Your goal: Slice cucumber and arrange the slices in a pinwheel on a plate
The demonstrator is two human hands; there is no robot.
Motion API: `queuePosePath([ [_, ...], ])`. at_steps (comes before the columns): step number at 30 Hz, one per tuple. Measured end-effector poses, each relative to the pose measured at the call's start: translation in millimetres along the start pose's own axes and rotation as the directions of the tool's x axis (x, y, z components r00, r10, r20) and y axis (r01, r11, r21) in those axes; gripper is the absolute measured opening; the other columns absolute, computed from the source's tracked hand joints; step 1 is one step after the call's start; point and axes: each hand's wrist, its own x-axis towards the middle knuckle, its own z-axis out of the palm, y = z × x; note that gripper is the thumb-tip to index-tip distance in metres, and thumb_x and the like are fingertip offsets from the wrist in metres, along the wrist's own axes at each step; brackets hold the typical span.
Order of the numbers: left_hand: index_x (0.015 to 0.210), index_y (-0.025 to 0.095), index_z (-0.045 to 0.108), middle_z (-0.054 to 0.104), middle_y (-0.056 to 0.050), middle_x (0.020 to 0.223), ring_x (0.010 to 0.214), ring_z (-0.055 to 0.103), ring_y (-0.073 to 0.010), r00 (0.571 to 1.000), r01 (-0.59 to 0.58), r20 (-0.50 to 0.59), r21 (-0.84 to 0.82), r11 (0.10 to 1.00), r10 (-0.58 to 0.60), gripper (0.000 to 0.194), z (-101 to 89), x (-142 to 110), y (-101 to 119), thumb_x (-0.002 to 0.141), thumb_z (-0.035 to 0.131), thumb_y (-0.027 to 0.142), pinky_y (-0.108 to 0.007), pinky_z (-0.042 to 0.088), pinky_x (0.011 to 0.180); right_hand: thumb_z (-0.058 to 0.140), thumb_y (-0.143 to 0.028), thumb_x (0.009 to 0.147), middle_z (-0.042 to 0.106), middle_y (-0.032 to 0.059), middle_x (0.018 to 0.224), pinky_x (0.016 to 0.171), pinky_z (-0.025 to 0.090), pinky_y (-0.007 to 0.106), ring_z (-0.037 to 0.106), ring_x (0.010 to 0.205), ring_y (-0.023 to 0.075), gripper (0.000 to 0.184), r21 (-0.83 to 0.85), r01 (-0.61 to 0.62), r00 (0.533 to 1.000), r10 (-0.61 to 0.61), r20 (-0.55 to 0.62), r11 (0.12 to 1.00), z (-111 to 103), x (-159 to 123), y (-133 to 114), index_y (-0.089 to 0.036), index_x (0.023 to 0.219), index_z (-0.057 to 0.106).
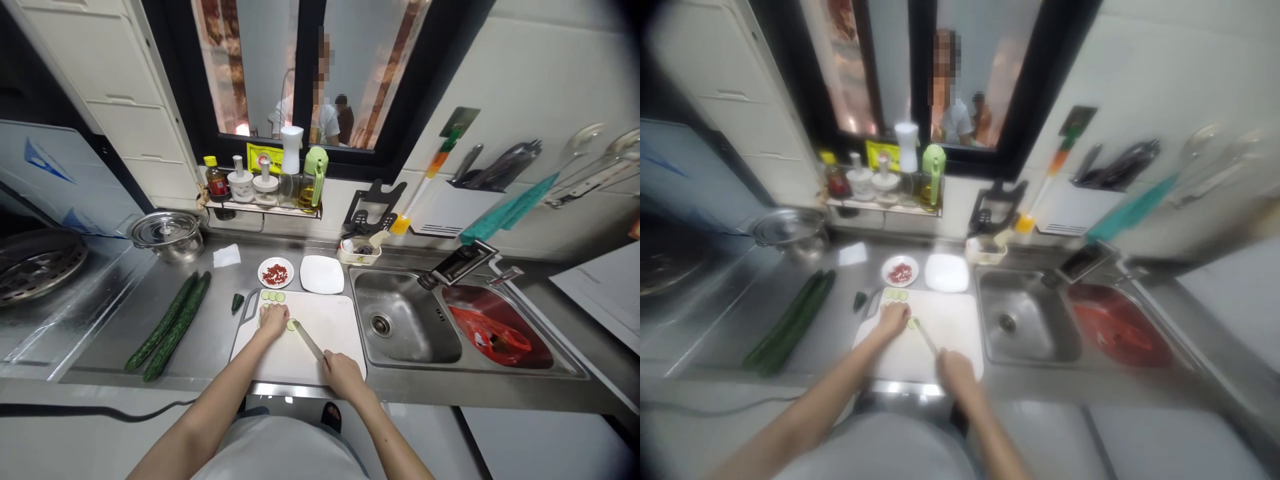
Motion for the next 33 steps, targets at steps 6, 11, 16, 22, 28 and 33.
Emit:
queuePosePath([
  [6, 0.094, 0.02, 0.062, 0.063, -0.009, 0.107, 0.106, 0.051, -0.0251, 0.996, -0.038, -0.076, 0.005, 0.999, 0.038, 0.017, 5.7, -11, 5, 0.084, 0.053, 0.031, -0.04, 0.026, 0.092, 0.026, -0.034, 0.097, 0.069, 0.007, 0.092, 0.065, 0.035, 0.023, 0.064, 0.086, 0.017, 0.034, 0.156, -0.115, 0.988, 0.129, -0.087, 0.981, 0, 7, 12, -0.02, 0.1, 0.058],
  [11, 0.092, 0.019, 0.061, 0.062, -0.009, 0.105, 0.106, 0.051, -0.0246, 0.996, -0.002, -0.088, 0.005, 1.0, 0.002, 0.015, 8.5, -14, 10, 0.086, 0.051, 0.027, -0.04, 0.025, 0.092, 0.028, -0.034, 0.097, 0.069, 0.0088, 0.098, 0.066, 0.036, 0.023, 0.063, 0.091, 0.0174, 0.035, 0.149, -0.171, 0.981, 0.182, -0.067, 0.974, -7, 14, 17, -0.02, 0.107, 0.058],
  [16, 0.088, 0.019, 0.061, 0.064, -0.008, 0.099, 0.102, 0.053, -0.0235, 0.996, 0.019, -0.088, -0.02, 1.0, -0.021, 0.011, 7.3, -13, 14, 0.084, 0.052, 0.025, -0.038, 0.027, 0.09, 0.026, -0.034, 0.097, 0.069, 0.0093, 0.1, 0.067, 0.036, 0.023, 0.063, 0.091, 0.0173, 0.037, 0.149, -0.186, 0.978, 0.197, -0.065, 0.971, -5, 20, 19, -0.019, 0.108, 0.058],
  [22, 0.084, 0.019, 0.061, 0.067, -0.006, 0.091, 0.097, 0.056, -0.0224, 0.993, 0.008, -0.116, -0.068, 0.998, -0.016, 0.012, 6.2, -15, 16, 0.083, 0.049, 0.019, -0.036, 0.029, 0.087, 0.026, -0.035, 0.097, 0.069, 0.009, 0.098, 0.067, 0.036, 0.023, 0.063, 0.09, 0.0176, 0.036, 0.143, -0.169, 0.981, 0.181, -0.069, 0.975, -1, 22, 16, -0.019, 0.106, 0.058],
  [28, 0.087, 0.021, 0.06, 0.068, -0.004, 0.087, 0.093, 0.059, -0.0205, 0.992, 0.012, -0.12, -0.137, 0.991, -0.029, 0.014, 4.5, -20, 15, 0.083, 0.046, 0.016, -0.034, 0.03, 0.085, 0.027, -0.035, 0.097, 0.069, 0.0086, 0.096, 0.065, 0.036, 0.024, 0.064, 0.089, 0.0178, 0.035, 0.128, -0.155, 0.986, 0.162, -0.049, 0.98, -4, 23, 13, -0.019, 0.102, 0.058],
  [33, 0.089, 0.022, 0.059, 0.067, -0.002, 0.087, 0.093, 0.058, -0.0186, 0.99, 0.028, -0.133, -0.182, 0.983, -0.053, 0.015, 4.6, -34, 14, 0.083, 0.047, 0.015, -0.032, 0.03, 0.086, 0.027, -0.035, 0.097, 0.069, 0.0089, 0.097, 0.066, 0.036, 0.024, 0.063, 0.09, 0.0182, 0.035, 0.112, -0.163, 0.985, 0.168, -0.037, 0.98, -6, 25, 11, -0.019, 0.103, 0.058],
])
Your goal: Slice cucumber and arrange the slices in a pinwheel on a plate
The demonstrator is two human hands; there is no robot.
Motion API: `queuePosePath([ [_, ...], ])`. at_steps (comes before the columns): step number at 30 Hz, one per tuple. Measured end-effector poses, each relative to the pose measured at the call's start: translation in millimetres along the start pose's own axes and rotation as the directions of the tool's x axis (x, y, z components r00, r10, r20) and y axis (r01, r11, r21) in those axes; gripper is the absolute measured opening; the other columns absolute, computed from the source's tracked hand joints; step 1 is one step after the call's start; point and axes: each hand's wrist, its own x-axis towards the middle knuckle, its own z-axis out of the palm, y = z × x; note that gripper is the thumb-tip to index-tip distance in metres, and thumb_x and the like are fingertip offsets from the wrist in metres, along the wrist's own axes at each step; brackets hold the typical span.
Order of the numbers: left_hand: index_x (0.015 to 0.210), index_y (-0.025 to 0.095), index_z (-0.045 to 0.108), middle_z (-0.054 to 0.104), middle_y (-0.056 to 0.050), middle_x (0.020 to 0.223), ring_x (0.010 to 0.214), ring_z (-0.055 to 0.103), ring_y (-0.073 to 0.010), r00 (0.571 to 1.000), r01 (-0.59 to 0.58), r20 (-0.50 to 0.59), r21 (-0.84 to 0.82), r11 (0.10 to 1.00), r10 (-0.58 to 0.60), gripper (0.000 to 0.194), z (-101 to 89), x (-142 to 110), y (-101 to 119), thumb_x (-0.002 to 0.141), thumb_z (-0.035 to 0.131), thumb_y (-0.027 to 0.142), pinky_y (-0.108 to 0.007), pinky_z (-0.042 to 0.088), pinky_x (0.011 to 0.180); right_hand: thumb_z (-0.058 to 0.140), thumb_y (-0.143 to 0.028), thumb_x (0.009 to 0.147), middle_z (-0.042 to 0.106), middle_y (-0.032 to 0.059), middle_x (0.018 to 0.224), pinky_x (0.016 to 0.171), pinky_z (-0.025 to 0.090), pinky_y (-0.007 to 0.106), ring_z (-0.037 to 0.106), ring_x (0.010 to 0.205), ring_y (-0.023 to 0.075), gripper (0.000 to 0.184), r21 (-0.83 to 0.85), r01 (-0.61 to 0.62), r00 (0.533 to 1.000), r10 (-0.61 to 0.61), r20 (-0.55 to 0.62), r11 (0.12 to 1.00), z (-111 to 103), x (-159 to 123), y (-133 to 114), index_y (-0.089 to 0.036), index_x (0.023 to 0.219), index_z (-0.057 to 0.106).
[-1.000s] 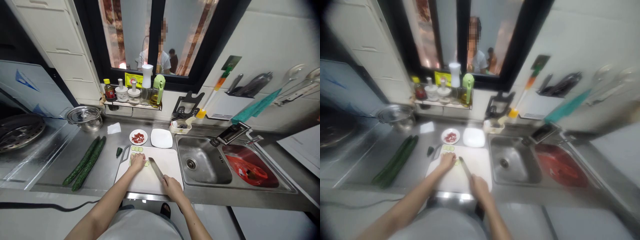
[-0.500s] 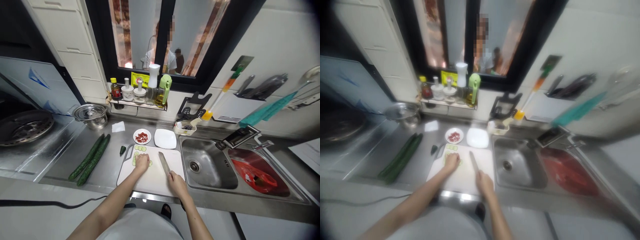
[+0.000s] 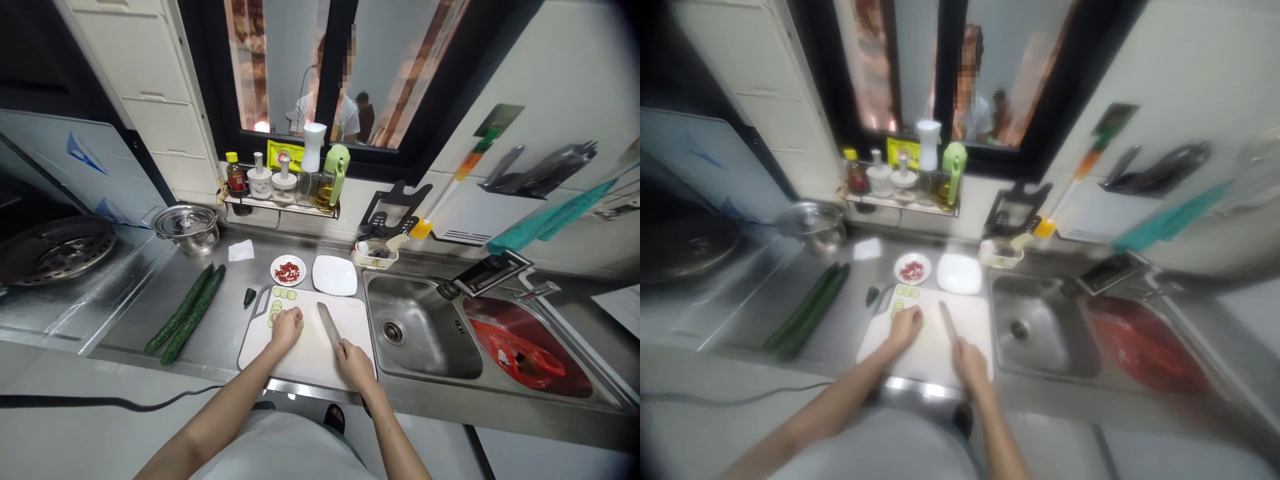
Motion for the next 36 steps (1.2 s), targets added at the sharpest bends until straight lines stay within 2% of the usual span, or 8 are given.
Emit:
queuePosePath([
  [5, 0.089, 0.023, 0.058, 0.067, -0.003, 0.094, 0.095, 0.056, -0.0193, 0.998, 0.007, -0.061, -0.009, 1.0, -0.007, 0.016, -1.4, -18, -9, 0.087, 0.043, 0.021, -0.032, 0.031, 0.085, 0.027, -0.035, 0.097, 0.069, 0.0096, 0.098, 0.068, 0.037, 0.025, 0.063, 0.091, 0.0183, 0.036, 0.0, -0.003, 1.0, 0.003, 0.002, 1.0, 1, 2, 0, -0.018, 0.105, 0.058],
  [14, 0.093, 0.024, 0.059, 0.067, -0.003, 0.094, 0.097, 0.056, -0.0207, 0.961, 0.197, -0.184, -0.072, 0.978, -0.207, 0.015, -5.0, -27, -50, 0.086, 0.046, 0.024, -0.032, 0.03, 0.085, 0.027, -0.033, 0.097, 0.069, 0.0105, 0.1, 0.068, 0.037, 0.024, 0.063, 0.092, 0.0188, 0.035, 0.012, -0.008, 1.0, 0.009, -0.009, 1.0, 3, 4, 1, -0.018, 0.107, 0.057],
  [19, 0.099, 0.024, 0.059, 0.066, -0.003, 0.091, 0.095, 0.057, -0.0218, 0.94, 0.234, -0.23, -0.108, 0.966, -0.253, 0.02, -3.5, -30, -63, 0.086, 0.044, 0.023, -0.035, 0.029, 0.088, 0.027, -0.034, 0.097, 0.069, 0.0106, 0.098, 0.068, 0.038, 0.025, 0.064, 0.091, 0.0193, 0.036, -0.005, -0.002, 1.0, 0.002, 0.005, 1.0, 1, 4, -1, -0.018, 0.105, 0.058],
  [26, 0.102, 0.025, 0.059, 0.066, -0.005, 0.093, 0.096, 0.055, -0.0229, 0.938, 0.249, -0.232, -0.076, 0.966, -0.26, 0.023, -2.6, -31, -70, 0.087, 0.042, 0.024, -0.038, 0.027, 0.091, 0.026, -0.034, 0.096, 0.068, 0.0116, 0.099, 0.07, 0.038, 0.025, 0.063, 0.093, 0.0197, 0.037, -0.003, -0.016, 1.0, 0.016, 0.008, 1.0, 2, 3, 0, -0.017, 0.108, 0.057],
  [36, 0.096, 0.025, 0.062, 0.063, -0.006, 0.107, 0.102, 0.051, -0.0256, 0.936, 0.269, -0.235, -0.003, 0.963, -0.262, 0.022, 0.7, -33, -72, 0.087, 0.042, 0.025, -0.041, 0.029, 0.091, 0.025, -0.032, 0.097, 0.068, 0.0112, 0.099, 0.07, 0.037, 0.026, 0.063, 0.093, 0.0195, 0.037, 0.018, -0.023, 1.0, 0.022, 0.01, 1.0, 2, 3, 0, -0.017, 0.109, 0.057],
])
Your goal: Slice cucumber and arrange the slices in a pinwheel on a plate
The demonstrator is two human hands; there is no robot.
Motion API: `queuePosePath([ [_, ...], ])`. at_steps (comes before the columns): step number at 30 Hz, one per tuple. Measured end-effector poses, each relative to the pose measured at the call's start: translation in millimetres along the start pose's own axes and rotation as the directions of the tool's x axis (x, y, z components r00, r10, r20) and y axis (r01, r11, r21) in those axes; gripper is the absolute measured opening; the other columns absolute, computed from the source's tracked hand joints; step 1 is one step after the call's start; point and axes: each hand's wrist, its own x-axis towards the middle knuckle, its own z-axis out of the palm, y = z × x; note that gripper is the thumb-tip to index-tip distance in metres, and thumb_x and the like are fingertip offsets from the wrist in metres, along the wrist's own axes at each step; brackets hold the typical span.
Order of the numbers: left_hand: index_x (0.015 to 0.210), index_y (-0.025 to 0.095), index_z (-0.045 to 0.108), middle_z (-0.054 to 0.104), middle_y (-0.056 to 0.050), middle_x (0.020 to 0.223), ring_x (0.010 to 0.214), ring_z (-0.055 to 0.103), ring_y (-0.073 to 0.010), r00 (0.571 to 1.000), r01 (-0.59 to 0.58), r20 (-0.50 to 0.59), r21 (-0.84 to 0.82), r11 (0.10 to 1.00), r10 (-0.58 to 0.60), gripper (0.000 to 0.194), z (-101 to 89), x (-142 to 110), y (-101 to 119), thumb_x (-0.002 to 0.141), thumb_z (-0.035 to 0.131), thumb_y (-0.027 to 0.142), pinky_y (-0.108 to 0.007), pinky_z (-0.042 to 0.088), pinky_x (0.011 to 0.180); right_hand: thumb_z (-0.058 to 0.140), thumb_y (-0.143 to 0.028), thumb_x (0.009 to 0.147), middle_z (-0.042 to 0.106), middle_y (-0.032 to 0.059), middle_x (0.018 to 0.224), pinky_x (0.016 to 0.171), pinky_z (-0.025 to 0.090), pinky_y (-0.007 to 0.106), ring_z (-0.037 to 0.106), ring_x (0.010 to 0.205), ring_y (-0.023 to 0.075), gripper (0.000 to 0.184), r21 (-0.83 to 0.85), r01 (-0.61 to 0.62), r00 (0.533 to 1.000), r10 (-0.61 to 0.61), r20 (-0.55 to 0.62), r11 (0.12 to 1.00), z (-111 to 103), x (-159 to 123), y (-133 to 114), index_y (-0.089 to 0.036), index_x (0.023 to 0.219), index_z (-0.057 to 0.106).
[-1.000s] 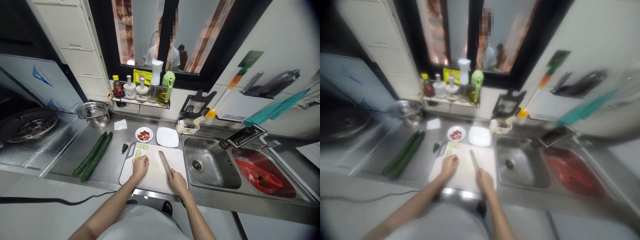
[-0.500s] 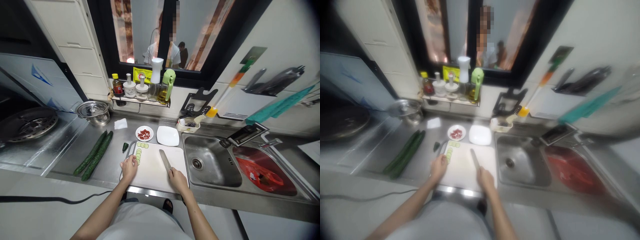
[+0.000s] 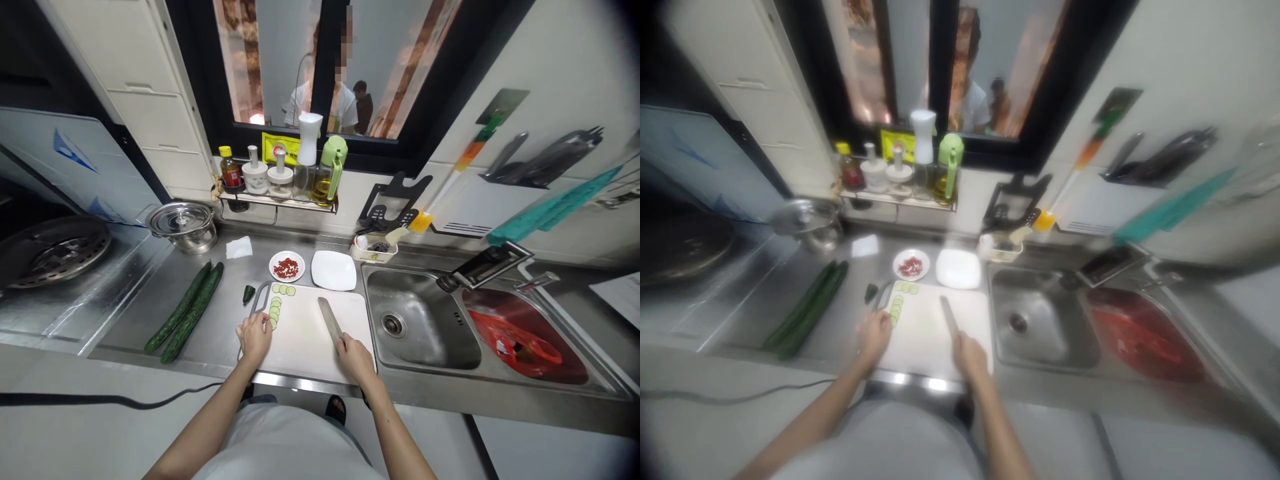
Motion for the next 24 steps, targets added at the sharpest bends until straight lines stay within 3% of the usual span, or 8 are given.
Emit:
queuePosePath([
  [5, 0.099, 0.026, 0.063, 0.063, -0.007, 0.109, 0.102, 0.051, -0.0258, 0.997, -0.035, -0.064, -0.035, 0.999, 0.032, 0.024, 2.0, 6, 7, 0.086, 0.043, 0.027, -0.041, 0.03, 0.091, 0.026, -0.033, 0.097, 0.068, 0.0111, 0.101, 0.072, 0.038, 0.025, 0.062, 0.094, 0.0186, 0.036, 0.003, -0.011, 1.0, 0.011, 0.003, 1.0, 0, 0, -1, -0.017, 0.11, 0.056],
  [9, 0.101, 0.025, 0.064, 0.063, -0.006, 0.108, 0.102, 0.052, -0.0256, 0.992, -0.093, -0.091, -0.059, 0.994, 0.087, 0.025, 1.8, 25, 27, 0.085, 0.045, 0.025, -0.04, 0.031, 0.091, 0.027, -0.034, 0.097, 0.068, 0.0118, 0.1, 0.071, 0.038, 0.026, 0.063, 0.093, 0.0192, 0.036, 0.009, -0.015, 1.0, 0.015, -0.002, 1.0, 1, 0, -2, -0.017, 0.109, 0.056],
  [16, 0.115, 0.025, 0.059, 0.061, -0.009, 0.11, 0.106, 0.049, -0.0275, 0.978, -0.209, 0.01, 0.071, 0.975, 0.208, 0.032, 0.7, 65, 65, 0.085, 0.046, 0.026, -0.041, 0.029, 0.089, 0.027, -0.031, 0.096, 0.068, 0.0119, 0.099, 0.07, 0.038, 0.026, 0.063, 0.093, 0.0195, 0.034, -0.012, -0.007, 1.0, 0.007, -0.008, 1.0, 5, 2, -2, -0.017, 0.108, 0.056],
  [24, 0.106, 0.02, 0.061, 0.059, -0.012, 0.111, 0.105, 0.047, -0.0286, 0.956, -0.292, 0.061, 0.176, 0.94, 0.286, 0.028, 7.9, 79, 73, 0.088, 0.043, 0.03, -0.043, 0.026, 0.089, 0.027, -0.031, 0.097, 0.068, 0.0125, 0.099, 0.069, 0.038, 0.026, 0.063, 0.093, 0.0198, 0.034, -0.009, -0.016, 1.0, 0.016, 0.007, 1.0, 3, 1, -4, -0.016, 0.109, 0.055],
])
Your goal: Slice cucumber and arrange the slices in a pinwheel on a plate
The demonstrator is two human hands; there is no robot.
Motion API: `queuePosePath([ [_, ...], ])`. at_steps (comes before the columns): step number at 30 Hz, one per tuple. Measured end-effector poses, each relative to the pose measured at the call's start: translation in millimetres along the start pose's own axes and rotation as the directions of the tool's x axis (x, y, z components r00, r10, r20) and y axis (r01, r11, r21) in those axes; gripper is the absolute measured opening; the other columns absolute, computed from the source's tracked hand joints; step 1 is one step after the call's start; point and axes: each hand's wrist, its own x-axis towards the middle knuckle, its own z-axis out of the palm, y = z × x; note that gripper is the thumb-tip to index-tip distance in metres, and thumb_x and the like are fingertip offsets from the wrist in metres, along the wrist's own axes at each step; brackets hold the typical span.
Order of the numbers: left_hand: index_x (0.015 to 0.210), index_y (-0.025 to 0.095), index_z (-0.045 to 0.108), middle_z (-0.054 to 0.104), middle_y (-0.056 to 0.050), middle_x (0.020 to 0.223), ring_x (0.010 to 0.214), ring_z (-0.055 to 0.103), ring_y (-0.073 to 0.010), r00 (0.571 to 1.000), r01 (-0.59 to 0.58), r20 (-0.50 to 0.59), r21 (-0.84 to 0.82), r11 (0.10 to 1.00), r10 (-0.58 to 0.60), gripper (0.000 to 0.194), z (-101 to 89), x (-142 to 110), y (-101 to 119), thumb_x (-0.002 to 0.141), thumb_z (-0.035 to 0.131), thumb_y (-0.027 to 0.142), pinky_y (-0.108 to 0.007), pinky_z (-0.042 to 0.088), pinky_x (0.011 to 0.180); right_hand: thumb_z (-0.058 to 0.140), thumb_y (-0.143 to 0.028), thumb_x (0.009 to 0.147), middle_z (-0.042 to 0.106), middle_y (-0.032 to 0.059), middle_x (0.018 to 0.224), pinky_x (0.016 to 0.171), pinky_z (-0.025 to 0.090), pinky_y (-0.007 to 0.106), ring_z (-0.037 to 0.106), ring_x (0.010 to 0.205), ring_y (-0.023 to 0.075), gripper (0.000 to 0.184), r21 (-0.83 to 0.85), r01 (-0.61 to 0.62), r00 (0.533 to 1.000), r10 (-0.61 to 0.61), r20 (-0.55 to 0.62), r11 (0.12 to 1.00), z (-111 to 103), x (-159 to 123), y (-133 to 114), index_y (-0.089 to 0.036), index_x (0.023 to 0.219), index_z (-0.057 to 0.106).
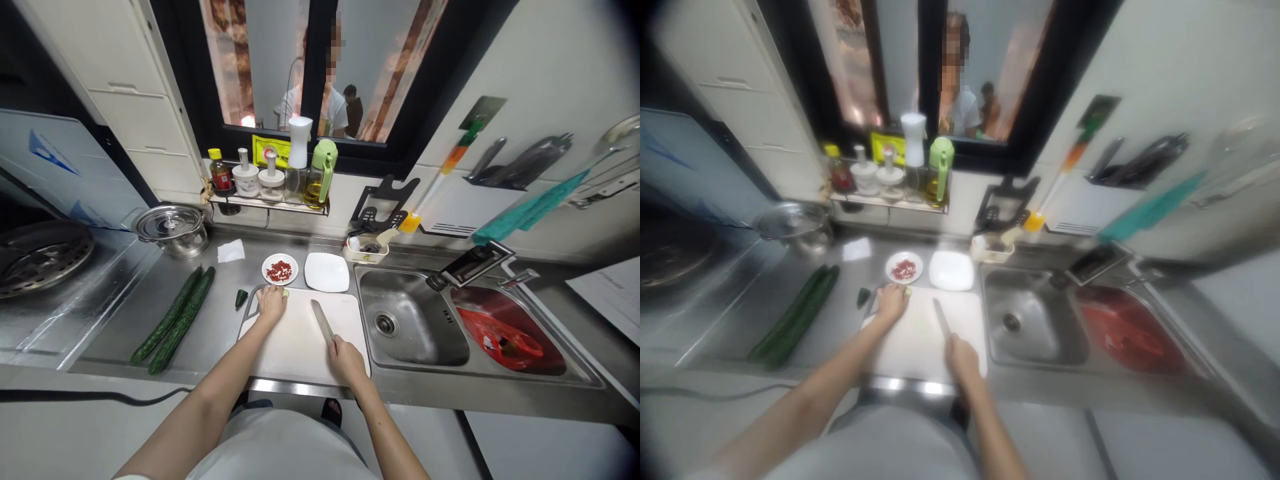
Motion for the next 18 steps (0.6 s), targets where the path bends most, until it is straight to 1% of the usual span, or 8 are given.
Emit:
queuePosePath([
  [4, 0.101, 0.021, 0.062, 0.061, -0.011, 0.11, 0.106, 0.047, -0.0271, 1.0, 0.016, 0.013, -0.033, 0.999, -0.015, 0.022, 2.2, 1, -1, 0.086, 0.047, 0.025, -0.041, 0.026, 0.089, 0.027, -0.031, 0.097, 0.068, 0.0126, 0.099, 0.07, 0.038, 0.026, 0.063, 0.093, 0.0194, 0.033, 0.003, -0.001, 1.0, 0.001, 0.003, 1.0, -1, 0, 0, -0.017, 0.108, 0.055],
  [8, 0.102, 0.022, 0.06, 0.065, -0.009, 0.101, 0.104, 0.051, -0.0249, 0.998, 0.059, 0.035, -0.124, 0.99, -0.055, 0.021, 3.1, 3, -1, 0.085, 0.046, 0.02, -0.039, 0.028, 0.089, 0.027, -0.031, 0.097, 0.068, 0.0129, 0.098, 0.069, 0.038, 0.026, 0.064, 0.092, 0.0201, 0.034, 0.004, 0.001, 1.0, -0.001, -0.006, 1.0, 0, 0, 0, -0.016, 0.108, 0.055],
  [12, 0.103, 0.024, 0.061, 0.068, -0.006, 0.096, 0.101, 0.056, -0.0226, 0.993, 0.089, 0.101, -0.212, 0.973, -0.069, 0.023, 4.9, 0, 0, 0.086, 0.046, 0.02, -0.036, 0.031, 0.089, 0.027, -0.031, 0.097, 0.068, 0.0129, 0.098, 0.07, 0.038, 0.026, 0.063, 0.092, 0.0201, 0.034, 0.011, 0.001, 1.0, 0.0, -0.009, 1.0, 1, 0, 0, -0.016, 0.109, 0.055],
  [15, 0.102, 0.025, 0.063, 0.069, -0.003, 0.1, 0.098, 0.059, -0.0199, 0.982, 0.059, 0.189, -0.277, 0.959, -0.006, 0.024, 5.1, -7, 0, 0.085, 0.048, 0.021, -0.033, 0.035, 0.088, 0.027, -0.032, 0.097, 0.068, 0.013, 0.099, 0.071, 0.039, 0.026, 0.063, 0.093, 0.0202, 0.035, 0.014, -0.001, 1.0, 0.001, -0.008, 1.0, 1, 0, 0, -0.016, 0.11, 0.055],
  [18, 0.098, 0.026, 0.066, 0.069, -0.002, 0.102, 0.097, 0.06, -0.0191, 0.953, -0.047, 0.272, -0.295, 0.954, 0.131, 0.024, 3.0, -14, 1, 0.084, 0.047, 0.021, -0.032, 0.036, 0.088, 0.027, -0.032, 0.097, 0.068, 0.0128, 0.098, 0.071, 0.039, 0.026, 0.063, 0.092, 0.0203, 0.035, 0.004, 0.005, 1.0, -0.005, -0.015, 1.0, 2, 1, 1, -0.016, 0.108, 0.056],
])
